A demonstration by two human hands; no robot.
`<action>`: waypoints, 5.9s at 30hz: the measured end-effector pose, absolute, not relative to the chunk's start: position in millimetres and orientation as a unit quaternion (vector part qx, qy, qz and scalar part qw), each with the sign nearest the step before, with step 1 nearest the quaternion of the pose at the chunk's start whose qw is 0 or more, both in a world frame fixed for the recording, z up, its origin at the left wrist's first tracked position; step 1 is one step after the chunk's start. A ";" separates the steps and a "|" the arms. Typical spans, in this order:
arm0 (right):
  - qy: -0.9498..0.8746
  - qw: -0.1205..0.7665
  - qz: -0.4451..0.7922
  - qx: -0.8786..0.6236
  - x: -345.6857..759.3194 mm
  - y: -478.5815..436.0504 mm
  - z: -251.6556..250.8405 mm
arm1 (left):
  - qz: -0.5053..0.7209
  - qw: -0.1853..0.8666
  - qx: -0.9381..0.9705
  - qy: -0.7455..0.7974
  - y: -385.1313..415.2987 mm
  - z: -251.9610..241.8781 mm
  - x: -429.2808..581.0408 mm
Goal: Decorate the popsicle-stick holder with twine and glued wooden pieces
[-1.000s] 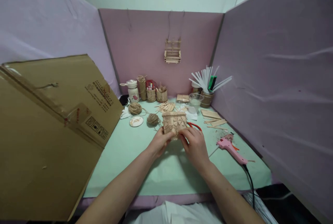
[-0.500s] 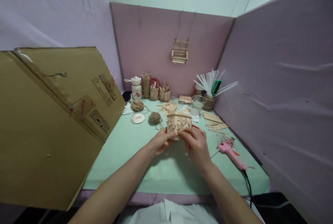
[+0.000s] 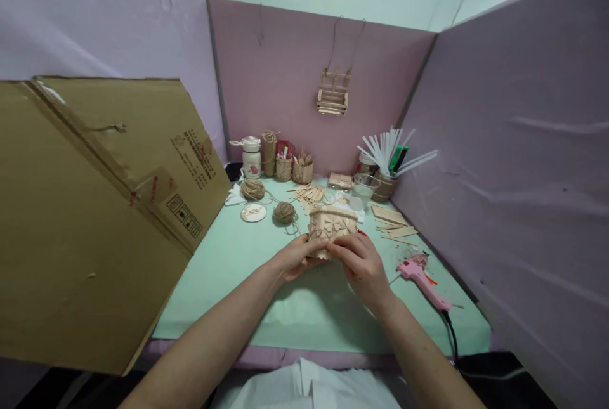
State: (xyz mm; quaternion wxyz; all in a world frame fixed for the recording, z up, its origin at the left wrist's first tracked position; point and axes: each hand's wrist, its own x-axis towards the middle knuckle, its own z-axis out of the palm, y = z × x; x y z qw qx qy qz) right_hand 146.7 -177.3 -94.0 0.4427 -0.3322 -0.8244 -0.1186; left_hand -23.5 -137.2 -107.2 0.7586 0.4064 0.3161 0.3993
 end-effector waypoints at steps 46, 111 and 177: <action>-0.687 0.552 0.010 -0.472 127.0 -174.2 -90.2 | 0.410 0.738 0.420 0.334 -136.9 -109.0 -20.5; -0.634 0.073 -0.091 -0.764 298.6 -201.8 -135.8 | 0.469 0.635 0.389 0.476 -134.6 -91.2 -22.4; -0.708 0.441 0.283 -0.473 176.8 -254.2 -102.7 | 0.498 0.612 0.428 0.440 -138.5 -111.0 -27.2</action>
